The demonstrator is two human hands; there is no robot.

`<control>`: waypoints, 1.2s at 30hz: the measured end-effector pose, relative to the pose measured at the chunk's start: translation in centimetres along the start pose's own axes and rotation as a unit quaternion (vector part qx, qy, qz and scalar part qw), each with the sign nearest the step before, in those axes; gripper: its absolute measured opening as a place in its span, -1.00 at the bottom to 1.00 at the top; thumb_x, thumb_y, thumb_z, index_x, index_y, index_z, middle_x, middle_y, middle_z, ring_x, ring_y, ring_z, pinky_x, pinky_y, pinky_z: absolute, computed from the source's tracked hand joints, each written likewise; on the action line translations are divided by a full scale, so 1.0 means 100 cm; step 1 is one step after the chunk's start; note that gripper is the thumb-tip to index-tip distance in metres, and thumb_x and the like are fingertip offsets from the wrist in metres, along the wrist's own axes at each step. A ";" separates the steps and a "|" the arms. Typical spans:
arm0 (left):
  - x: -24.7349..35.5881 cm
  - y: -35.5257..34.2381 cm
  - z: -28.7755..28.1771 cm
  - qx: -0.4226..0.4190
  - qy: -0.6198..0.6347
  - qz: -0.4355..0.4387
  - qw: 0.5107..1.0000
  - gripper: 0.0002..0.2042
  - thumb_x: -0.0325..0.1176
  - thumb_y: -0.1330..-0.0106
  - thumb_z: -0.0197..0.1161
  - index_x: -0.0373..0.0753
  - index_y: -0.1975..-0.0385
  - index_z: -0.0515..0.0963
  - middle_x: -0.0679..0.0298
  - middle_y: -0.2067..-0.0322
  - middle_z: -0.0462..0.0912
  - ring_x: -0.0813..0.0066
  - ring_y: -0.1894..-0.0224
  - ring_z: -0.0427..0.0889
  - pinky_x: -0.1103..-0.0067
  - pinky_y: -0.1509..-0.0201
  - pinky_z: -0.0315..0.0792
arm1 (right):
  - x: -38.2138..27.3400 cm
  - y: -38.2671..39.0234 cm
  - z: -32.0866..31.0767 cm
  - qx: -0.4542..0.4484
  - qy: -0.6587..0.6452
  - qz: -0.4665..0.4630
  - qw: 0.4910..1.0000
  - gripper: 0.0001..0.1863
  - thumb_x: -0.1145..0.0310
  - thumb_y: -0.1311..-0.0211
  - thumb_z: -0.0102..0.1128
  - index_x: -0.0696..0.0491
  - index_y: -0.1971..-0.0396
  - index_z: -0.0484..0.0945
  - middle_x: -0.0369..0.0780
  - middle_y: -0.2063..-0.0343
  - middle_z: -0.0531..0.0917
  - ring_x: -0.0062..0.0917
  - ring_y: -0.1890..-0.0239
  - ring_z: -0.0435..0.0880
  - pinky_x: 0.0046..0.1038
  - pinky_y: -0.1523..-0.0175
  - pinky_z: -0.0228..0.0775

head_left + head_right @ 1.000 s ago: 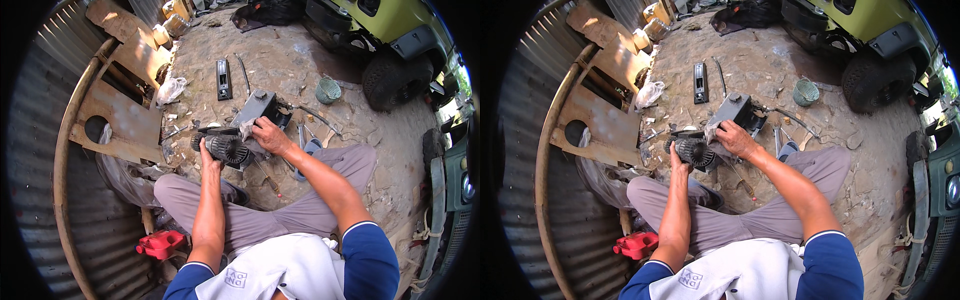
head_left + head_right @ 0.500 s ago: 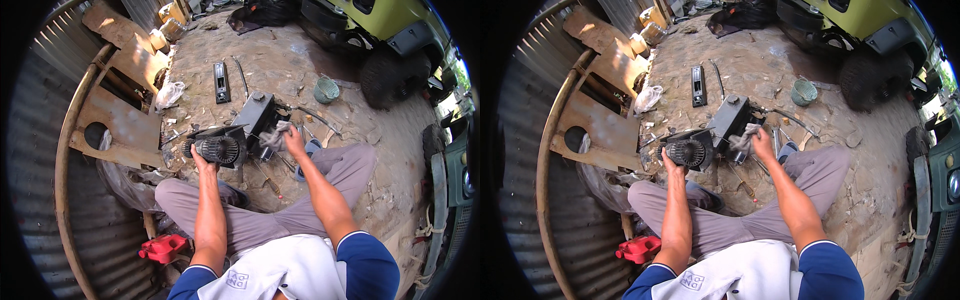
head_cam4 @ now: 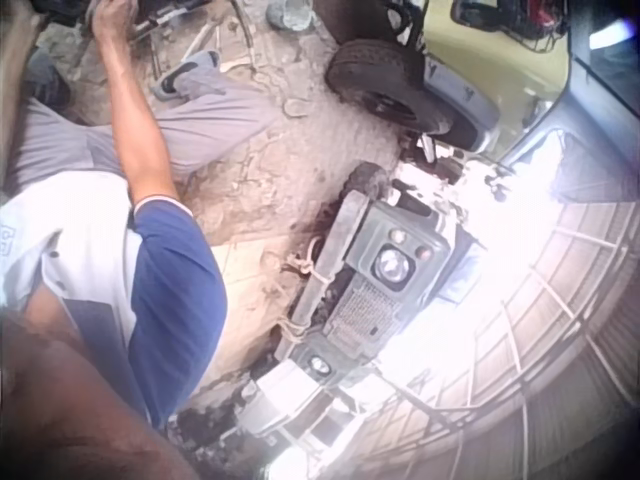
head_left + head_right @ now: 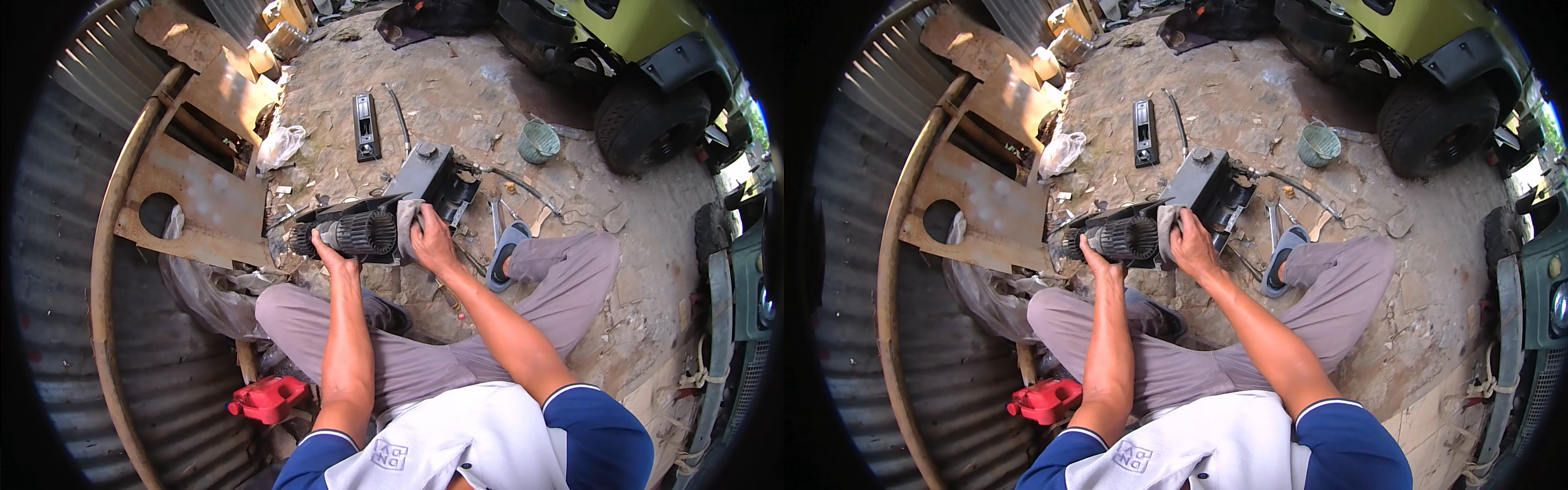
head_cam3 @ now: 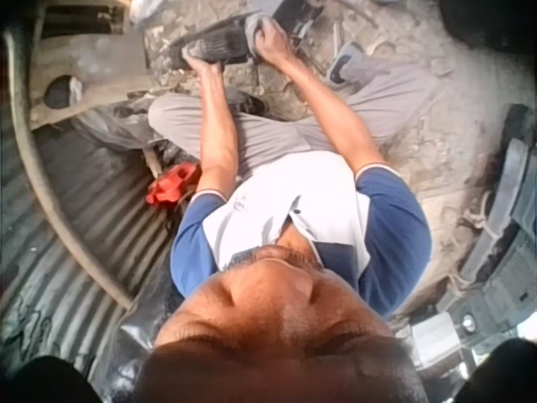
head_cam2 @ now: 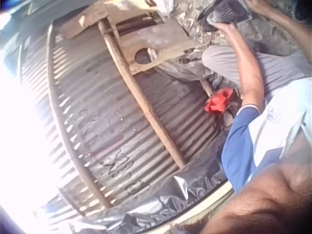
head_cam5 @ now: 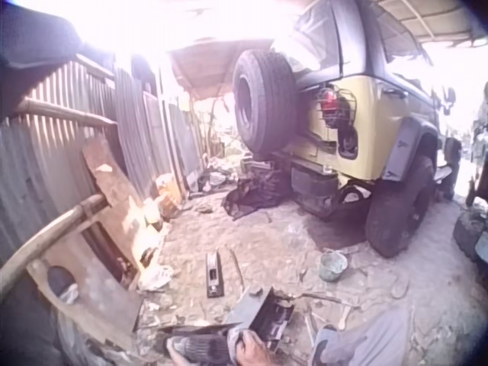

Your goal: The person cleans and reassembles various mechanical components, including a cylindrical blower and a metal housing, by hand and with a cloth.

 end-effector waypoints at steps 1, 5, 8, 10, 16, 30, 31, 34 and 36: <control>-0.001 -0.002 -0.001 -0.003 -0.003 0.003 1.000 -0.47 0.25 -0.28 0.15 -0.07 0.02 0.58 0.26 0.05 0.68 0.16 0.04 0.66 0.17 -0.09 0.55 | -0.001 -0.004 0.009 0.014 0.027 -0.028 0.999 -0.83 0.47 -0.27 0.03 0.13 0.17 0.34 0.09 0.26 0.55 0.17 0.21 0.55 0.07 0.15 0.39; 0.001 -0.004 0.001 -0.027 0.011 0.001 1.000 -0.49 0.23 -0.26 0.18 -0.06 0.04 0.58 0.27 0.07 0.68 0.20 0.07 0.67 0.20 -0.06 0.57 | -0.006 -0.006 0.016 0.008 0.073 -0.041 0.996 -0.82 0.45 -0.27 0.01 0.11 0.16 0.32 0.10 0.29 0.59 0.16 0.26 0.59 0.07 0.22 0.46; 0.006 -0.009 0.000 -0.017 0.040 -0.003 0.999 -0.45 0.26 -0.26 0.13 -0.10 0.04 0.57 0.21 0.08 0.68 0.15 0.08 0.68 0.16 -0.06 0.58 | -0.004 0.002 0.013 -0.086 0.103 0.019 0.991 -0.81 0.43 -0.28 0.00 0.11 0.15 0.30 0.14 0.39 0.62 0.18 0.33 0.61 0.11 0.26 0.45; 0.008 -0.008 0.003 -0.028 0.059 0.010 0.998 -0.39 0.32 -0.24 0.08 -0.13 0.04 0.59 0.18 0.09 0.70 0.09 0.09 0.69 0.14 -0.06 0.58 | -0.006 0.016 0.012 -0.136 0.071 0.006 0.988 -0.80 0.40 -0.31 -0.02 0.11 0.14 0.28 0.16 0.47 0.62 0.18 0.33 0.61 0.13 0.25 0.43; 0.015 -0.008 0.014 -0.016 0.016 0.096 0.995 -0.47 0.24 -0.26 0.18 -0.07 0.01 0.53 0.28 0.10 0.64 0.26 0.07 0.66 0.27 -0.05 0.58 | 0.021 0.022 -0.004 -0.207 0.032 0.019 0.978 -0.78 0.32 -0.31 0.03 0.12 0.16 0.34 0.19 0.47 0.59 0.19 0.29 0.60 0.07 0.25 0.38; 0.002 0.000 0.006 -0.019 0.002 0.055 0.998 -0.48 0.24 -0.25 0.18 -0.02 0.00 0.53 0.31 0.07 0.63 0.30 0.05 0.65 0.29 -0.05 0.58 | 0.001 0.013 -0.009 -0.184 0.102 0.007 0.978 -0.75 0.32 -0.33 0.05 0.17 0.16 0.32 0.17 0.49 0.64 0.16 0.37 0.64 0.11 0.28 0.46; 0.001 -0.001 0.009 -0.007 -0.015 0.050 0.999 -0.49 0.25 -0.25 0.17 -0.02 0.02 0.53 0.32 0.10 0.64 0.30 0.06 0.65 0.28 -0.04 0.58 | 0.001 -0.003 -0.009 -0.096 0.068 0.022 0.993 -0.74 0.30 -0.32 0.08 0.15 0.17 0.32 0.17 0.48 0.64 0.16 0.34 0.64 0.09 0.27 0.46; -0.009 -0.007 0.008 0.004 -0.008 0.059 0.998 -0.51 0.24 -0.25 0.17 -0.02 0.06 0.55 0.34 0.15 0.65 0.30 0.11 0.66 0.29 -0.02 0.57 | 0.004 -0.013 0.006 -0.053 0.090 0.034 0.994 -0.78 0.39 -0.32 0.03 0.12 0.11 0.30 0.16 0.55 0.61 0.18 0.40 0.61 0.09 0.33 0.43; -0.006 -0.007 0.001 -0.018 -0.004 0.053 0.998 -0.50 0.24 -0.26 0.17 -0.04 0.05 0.56 0.34 0.13 0.66 0.32 0.10 0.67 0.28 -0.01 0.58 | -0.004 0.004 0.005 -0.176 0.053 0.070 0.980 -0.79 0.36 -0.35 -0.01 0.11 0.14 0.26 0.20 0.59 0.57 0.23 0.43 0.58 0.16 0.32 0.36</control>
Point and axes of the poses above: each hand's wrist, its own y-axis away from the middle knuckle, its own z-axis out of the palm, x = y × z, the point moved 1 cm from there along -y, towards the middle knuckle
